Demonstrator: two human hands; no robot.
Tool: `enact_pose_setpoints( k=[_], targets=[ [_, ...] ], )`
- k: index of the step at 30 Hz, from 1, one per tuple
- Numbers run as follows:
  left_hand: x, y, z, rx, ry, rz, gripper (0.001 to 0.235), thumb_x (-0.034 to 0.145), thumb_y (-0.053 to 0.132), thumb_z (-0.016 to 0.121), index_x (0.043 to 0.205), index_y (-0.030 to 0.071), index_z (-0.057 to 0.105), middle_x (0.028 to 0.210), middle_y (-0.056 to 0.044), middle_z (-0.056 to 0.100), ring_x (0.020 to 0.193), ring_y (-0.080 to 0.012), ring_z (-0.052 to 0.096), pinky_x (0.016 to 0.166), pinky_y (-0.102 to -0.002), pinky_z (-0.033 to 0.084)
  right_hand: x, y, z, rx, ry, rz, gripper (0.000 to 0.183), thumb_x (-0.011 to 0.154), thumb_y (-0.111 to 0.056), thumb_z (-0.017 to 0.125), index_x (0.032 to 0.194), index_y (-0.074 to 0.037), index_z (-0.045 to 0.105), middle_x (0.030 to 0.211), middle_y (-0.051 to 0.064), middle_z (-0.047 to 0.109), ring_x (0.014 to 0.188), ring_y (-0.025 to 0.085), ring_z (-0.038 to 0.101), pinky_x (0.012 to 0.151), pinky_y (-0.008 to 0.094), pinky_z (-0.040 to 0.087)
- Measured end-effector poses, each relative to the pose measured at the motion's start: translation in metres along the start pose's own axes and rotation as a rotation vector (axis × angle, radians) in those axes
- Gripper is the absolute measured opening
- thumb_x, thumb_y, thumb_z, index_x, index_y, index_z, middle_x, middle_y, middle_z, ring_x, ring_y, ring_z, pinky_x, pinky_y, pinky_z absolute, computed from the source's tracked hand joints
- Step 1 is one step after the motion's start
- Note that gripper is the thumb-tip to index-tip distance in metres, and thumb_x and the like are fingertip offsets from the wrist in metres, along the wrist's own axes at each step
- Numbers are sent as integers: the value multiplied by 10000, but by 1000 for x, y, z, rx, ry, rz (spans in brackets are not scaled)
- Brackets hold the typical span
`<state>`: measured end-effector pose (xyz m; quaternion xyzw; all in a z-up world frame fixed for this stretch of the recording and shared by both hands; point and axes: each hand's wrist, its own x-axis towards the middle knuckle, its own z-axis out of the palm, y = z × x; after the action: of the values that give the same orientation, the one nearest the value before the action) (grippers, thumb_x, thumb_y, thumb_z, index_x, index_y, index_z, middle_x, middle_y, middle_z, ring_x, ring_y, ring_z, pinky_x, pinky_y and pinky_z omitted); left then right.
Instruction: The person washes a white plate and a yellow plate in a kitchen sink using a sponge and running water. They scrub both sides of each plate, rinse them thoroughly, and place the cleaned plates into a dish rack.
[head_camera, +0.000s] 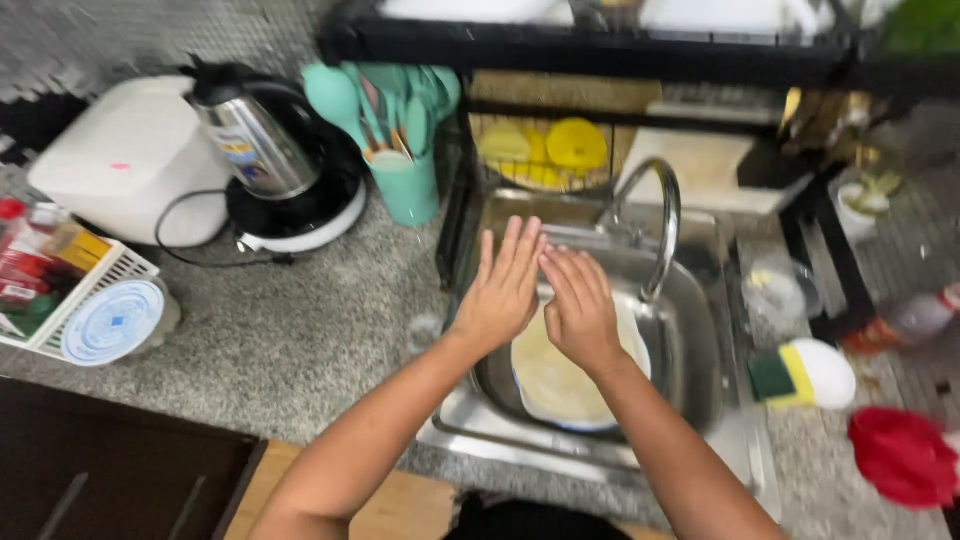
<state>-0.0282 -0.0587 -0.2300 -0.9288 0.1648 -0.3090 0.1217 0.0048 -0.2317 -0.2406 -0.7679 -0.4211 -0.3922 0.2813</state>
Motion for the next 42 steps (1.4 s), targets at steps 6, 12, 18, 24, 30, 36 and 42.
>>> enact_pose_setpoints(
  k=[6, 12, 18, 24, 30, 36, 42],
  targets=[
    [-41, 45, 94, 105, -382, 610, 510, 980, 203, 471, 1467, 52, 488, 1704, -180, 167, 1568, -363, 77, 1254, -565, 90, -157, 33, 24, -10, -643, 404, 619, 844, -52, 588, 1458, -117, 536, 1541, 235, 448, 1443, 396, 402, 1166, 515, 347],
    [-82, 101, 223, -108, -490, 375, 557, 1031, 215, 472, 1569, 98, 390, 1716, -159, 90, 1594, -329, -15, 1280, -535, -9, -236, 69, 34, 0, -1184, 755, 573, 1007, -337, 540, 1550, -211, 410, 1666, 214, 195, 1526, 412, 180, 1224, 477, 253],
    [-62, 156, 176, -446, -1045, -268, 922, 1001, 654, 374, 1644, 116, -9, 1688, -197, -185, 1548, -385, -225, 1223, -566, -122, -229, 64, 15, -10, -1260, 734, 560, 1007, -360, 531, 1538, -210, 431, 1659, 182, 217, 1560, 366, 131, 1238, 461, 205],
    [-58, 175, 195, -469, -1111, 107, 891, 967, 740, 260, 1637, 228, -30, 1715, -92, -200, 1568, -297, -199, 1227, -553, -143, -239, 86, 18, -116, -1279, 642, 471, 1010, -315, 523, 1449, -146, 526, 1642, 98, 326, 1550, 280, 190, 1227, 458, 227],
    [-27, 153, 153, -233, -1150, -258, 906, 999, 700, 339, 1661, 213, -41, 1711, 19, -162, 1583, -355, -183, 1249, -633, -76, -228, 98, 14, -106, -1108, 631, 402, 965, -216, 615, 1367, -192, 628, 1516, 13, 516, 1491, 227, 408, 1230, 407, 336],
    [-125, 167, 336, -287, -399, -705, 543, 1199, 167, 590, 1647, 157, 283, 1429, -126, 493, 1332, -311, 482, 1156, -395, 480, -193, 100, 9, -85, -967, 1035, 684, 831, -187, 782, 1444, -162, 480, 1533, 230, 279, 1394, 398, 318, 1113, 423, 347],
    [-77, 135, 241, -654, -532, -1004, 590, 882, 282, 756, 1385, 101, 507, 1271, -226, 637, 1054, -424, 659, 891, -513, 532, -244, 127, 37, 200, -694, 1313, 995, 863, -116, 762, 1624, -114, 120, 1446, 305, 465, 1306, 447, 525, 1089, 455, 448]
  ],
)
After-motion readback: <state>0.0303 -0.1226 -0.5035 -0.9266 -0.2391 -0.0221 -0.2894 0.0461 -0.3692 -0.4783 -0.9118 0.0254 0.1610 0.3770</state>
